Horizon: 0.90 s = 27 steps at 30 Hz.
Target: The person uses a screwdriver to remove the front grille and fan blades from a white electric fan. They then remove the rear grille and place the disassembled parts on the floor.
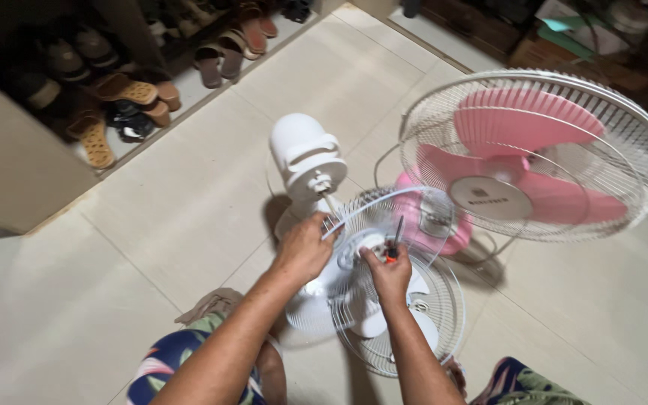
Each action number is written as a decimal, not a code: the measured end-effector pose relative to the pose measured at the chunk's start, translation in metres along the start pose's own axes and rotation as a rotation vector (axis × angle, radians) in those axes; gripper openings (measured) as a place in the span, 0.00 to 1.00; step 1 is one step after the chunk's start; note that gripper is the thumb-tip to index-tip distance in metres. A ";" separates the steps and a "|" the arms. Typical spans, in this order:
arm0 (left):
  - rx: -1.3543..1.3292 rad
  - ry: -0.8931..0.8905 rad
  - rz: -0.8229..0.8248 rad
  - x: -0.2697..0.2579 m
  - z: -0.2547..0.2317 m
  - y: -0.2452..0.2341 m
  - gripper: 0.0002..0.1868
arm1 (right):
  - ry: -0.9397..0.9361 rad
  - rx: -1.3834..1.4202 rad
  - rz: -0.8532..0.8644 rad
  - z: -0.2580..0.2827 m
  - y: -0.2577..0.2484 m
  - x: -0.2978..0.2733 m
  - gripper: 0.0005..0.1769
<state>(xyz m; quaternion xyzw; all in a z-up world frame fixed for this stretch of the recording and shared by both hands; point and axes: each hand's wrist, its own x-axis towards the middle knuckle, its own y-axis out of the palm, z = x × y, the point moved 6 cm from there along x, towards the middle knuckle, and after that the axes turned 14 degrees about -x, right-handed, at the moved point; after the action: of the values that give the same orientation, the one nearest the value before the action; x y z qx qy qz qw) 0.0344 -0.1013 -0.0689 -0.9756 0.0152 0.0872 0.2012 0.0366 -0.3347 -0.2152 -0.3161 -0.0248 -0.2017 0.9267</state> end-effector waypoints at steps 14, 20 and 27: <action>-0.199 -0.592 0.119 0.022 0.256 0.167 0.37 | 0.678 -0.244 0.348 -0.188 -0.045 -0.055 0.30; -0.097 -0.394 0.147 0.054 0.264 0.200 0.61 | 0.666 -0.206 0.244 -0.177 -0.052 -0.049 0.37; -0.181 -0.360 0.201 0.066 0.220 0.246 0.60 | 0.744 0.152 -0.002 -0.183 -0.071 -0.023 0.21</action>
<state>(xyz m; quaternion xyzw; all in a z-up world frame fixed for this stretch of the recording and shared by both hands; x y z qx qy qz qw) 0.0478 -0.2397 -0.3753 -0.9519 0.0682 0.2804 0.1026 -0.0274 -0.4865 -0.3250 -0.1515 0.2983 -0.3014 0.8929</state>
